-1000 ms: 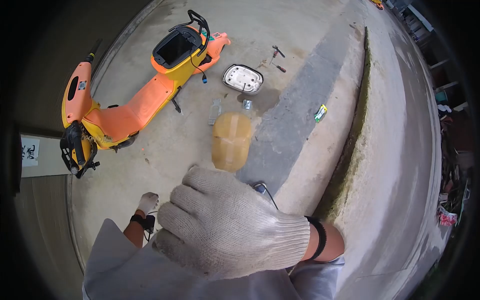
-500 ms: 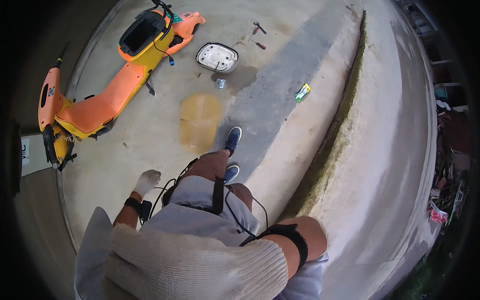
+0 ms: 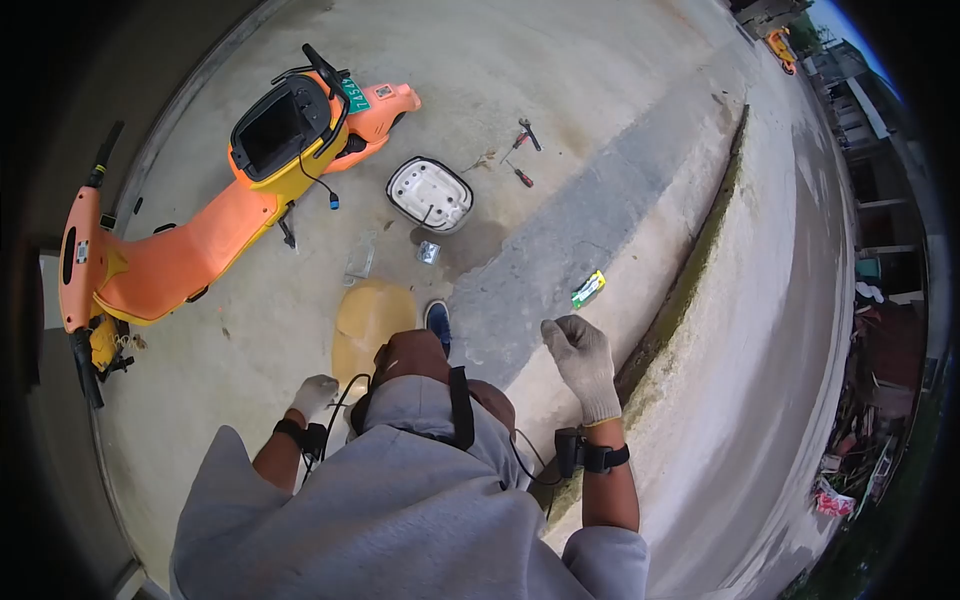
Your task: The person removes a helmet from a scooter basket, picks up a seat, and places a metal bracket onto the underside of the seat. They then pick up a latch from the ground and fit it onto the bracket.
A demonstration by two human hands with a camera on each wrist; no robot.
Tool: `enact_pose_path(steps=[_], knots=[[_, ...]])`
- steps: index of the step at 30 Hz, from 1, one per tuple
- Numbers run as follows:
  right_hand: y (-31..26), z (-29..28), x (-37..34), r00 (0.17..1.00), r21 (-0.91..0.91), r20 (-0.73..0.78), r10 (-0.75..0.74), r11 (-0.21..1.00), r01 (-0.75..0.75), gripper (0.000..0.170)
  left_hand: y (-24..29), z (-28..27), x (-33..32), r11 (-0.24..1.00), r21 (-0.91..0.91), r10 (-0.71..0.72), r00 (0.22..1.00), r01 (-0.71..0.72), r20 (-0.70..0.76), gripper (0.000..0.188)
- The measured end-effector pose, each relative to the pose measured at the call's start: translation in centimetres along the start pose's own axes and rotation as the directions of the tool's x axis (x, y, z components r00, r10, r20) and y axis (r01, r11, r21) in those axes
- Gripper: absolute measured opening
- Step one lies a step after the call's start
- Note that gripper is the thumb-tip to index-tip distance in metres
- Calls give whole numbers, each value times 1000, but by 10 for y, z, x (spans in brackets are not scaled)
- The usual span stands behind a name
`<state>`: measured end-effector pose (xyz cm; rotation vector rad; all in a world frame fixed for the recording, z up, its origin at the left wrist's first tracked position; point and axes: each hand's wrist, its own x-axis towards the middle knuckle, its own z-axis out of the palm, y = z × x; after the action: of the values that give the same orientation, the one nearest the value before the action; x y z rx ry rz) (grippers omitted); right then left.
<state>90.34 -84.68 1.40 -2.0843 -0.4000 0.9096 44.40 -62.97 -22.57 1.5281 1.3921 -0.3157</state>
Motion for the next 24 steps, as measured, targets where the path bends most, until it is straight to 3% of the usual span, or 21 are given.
enact_pose_path(steps=[1, 3, 5, 6, 8, 10, 13, 14, 18, 21, 24], knots=[[43, -7, 25, 998, 151, -19, 52, 987, -49, 29, 2, 3, 14, 986, 33, 162, 986, -161, -29, 34], [68, -20, 41, 962, 333, -81, 262, 916, -222, 29, 59, -16, 12, 981, 112, 165, 986, -161, -30, 35], [94, -32, 57, 890, 439, -77, 450, 817, -375, 22, 104, -31, 16, 978, -171, 110, 991, -121, -70, 33], [108, -39, 65, 879, 481, -37, 476, 779, -402, 23, 116, -34, 17, 931, -358, 45, 997, -66, -65, 31], [117, -43, 77, 864, 500, 22, 502, 743, -445, 24, 124, -36, 19, 886, -463, -6, 996, -36, -88, 30], [116, -47, 91, 794, 466, -15, 607, 707, -532, 27, 123, -30, 19, 826, -564, -56, 993, -10, -100, 30], [123, -59, 125, 782, 358, 98, 616, 711, -605, 27, 102, -17, 7, 861, -507, -131, 979, 36, -153, 28], [159, -74, 148, 791, 303, 180, 584, 732, -610, 21, 99, -13, 0, 884, -448, -206, 971, 131, -121, 28], [134, -75, 207, 842, 186, 124, 525, 822, -539, 22, 88, 9, -16, 876, -306, -417, 904, 372, -95, 25], [140, -77, 273, 844, 196, 216, 492, 824, -531, 23, 94, 27, -25, 751, -493, -542, 836, 438, -83, 24], [107, -56, 315, 858, 111, 195, 476, 858, -502, 21, 124, 32, -36, 741, -607, -511, 827, 286, -235, 27]])
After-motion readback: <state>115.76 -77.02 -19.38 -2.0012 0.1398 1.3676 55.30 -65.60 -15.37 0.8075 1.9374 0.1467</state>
